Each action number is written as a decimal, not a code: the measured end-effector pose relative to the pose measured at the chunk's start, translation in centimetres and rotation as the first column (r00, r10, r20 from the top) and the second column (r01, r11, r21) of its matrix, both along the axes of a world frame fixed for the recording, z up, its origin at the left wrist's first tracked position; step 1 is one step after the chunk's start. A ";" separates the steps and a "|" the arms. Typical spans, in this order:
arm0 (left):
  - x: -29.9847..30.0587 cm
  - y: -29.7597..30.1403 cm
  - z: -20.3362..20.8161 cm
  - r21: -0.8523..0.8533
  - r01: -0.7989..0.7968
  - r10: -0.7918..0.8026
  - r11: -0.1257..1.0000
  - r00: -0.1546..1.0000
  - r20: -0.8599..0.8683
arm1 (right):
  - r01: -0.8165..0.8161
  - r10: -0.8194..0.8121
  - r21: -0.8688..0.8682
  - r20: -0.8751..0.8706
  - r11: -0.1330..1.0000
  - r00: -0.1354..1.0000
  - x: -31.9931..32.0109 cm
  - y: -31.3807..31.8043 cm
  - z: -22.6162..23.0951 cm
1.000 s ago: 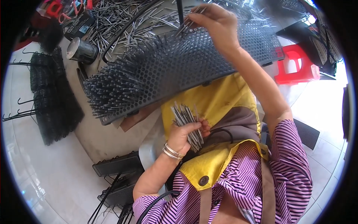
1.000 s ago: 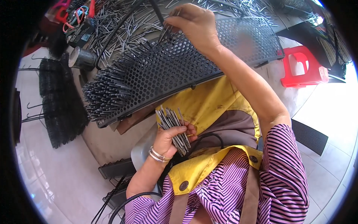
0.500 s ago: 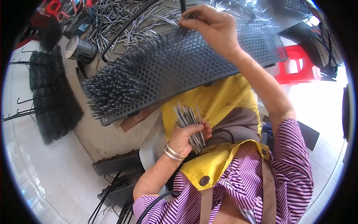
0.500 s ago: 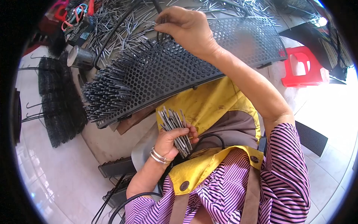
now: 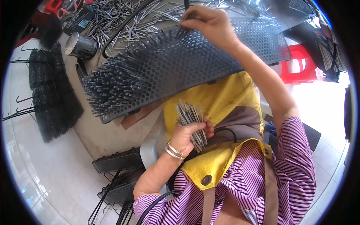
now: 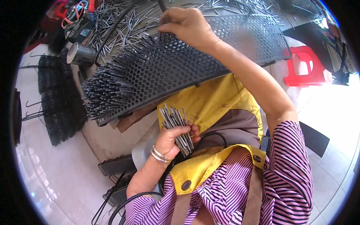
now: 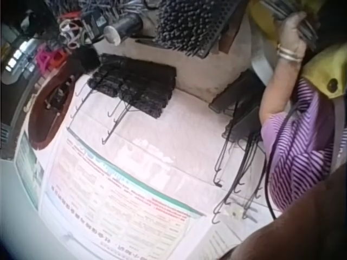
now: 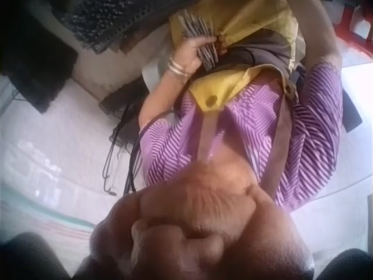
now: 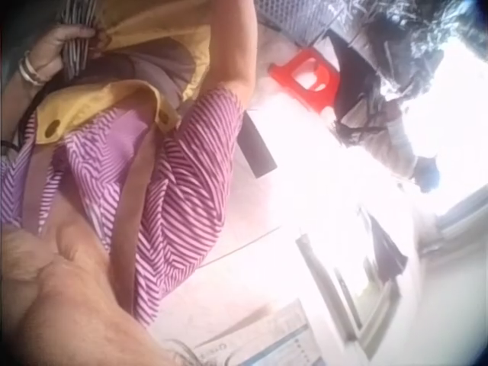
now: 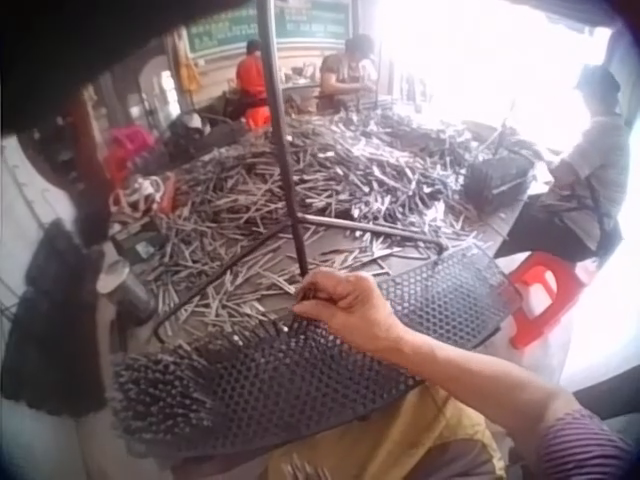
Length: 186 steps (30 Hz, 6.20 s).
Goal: The recorder is inserting thin metal rods into a black plastic mesh to assemble a rack.
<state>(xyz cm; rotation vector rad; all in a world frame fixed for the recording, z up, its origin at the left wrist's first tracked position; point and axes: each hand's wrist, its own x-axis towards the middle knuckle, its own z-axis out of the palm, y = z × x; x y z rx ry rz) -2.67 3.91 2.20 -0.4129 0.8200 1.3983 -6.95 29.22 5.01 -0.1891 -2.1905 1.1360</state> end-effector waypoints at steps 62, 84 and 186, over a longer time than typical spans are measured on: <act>0.8 0.3 0.3 0.037 0.179 -0.175 0.983 0.981 -0.080 | -0.128 0.016 0.383 0.281 0.915 0.959 -1.9 -0.7 2.2; 0.1 0.5 0.0 0.230 -0.005 0.046 0.973 0.984 -0.170 | 0.087 -0.179 0.571 0.107 0.816 0.978 0.0 -1.9 0.1; 0.2 0.0 -0.5 0.096 0.014 -0.010 0.995 0.999 -0.049 | -0.076 0.103 0.365 -0.057 0.928 0.993 -4.2 -5.4 2.9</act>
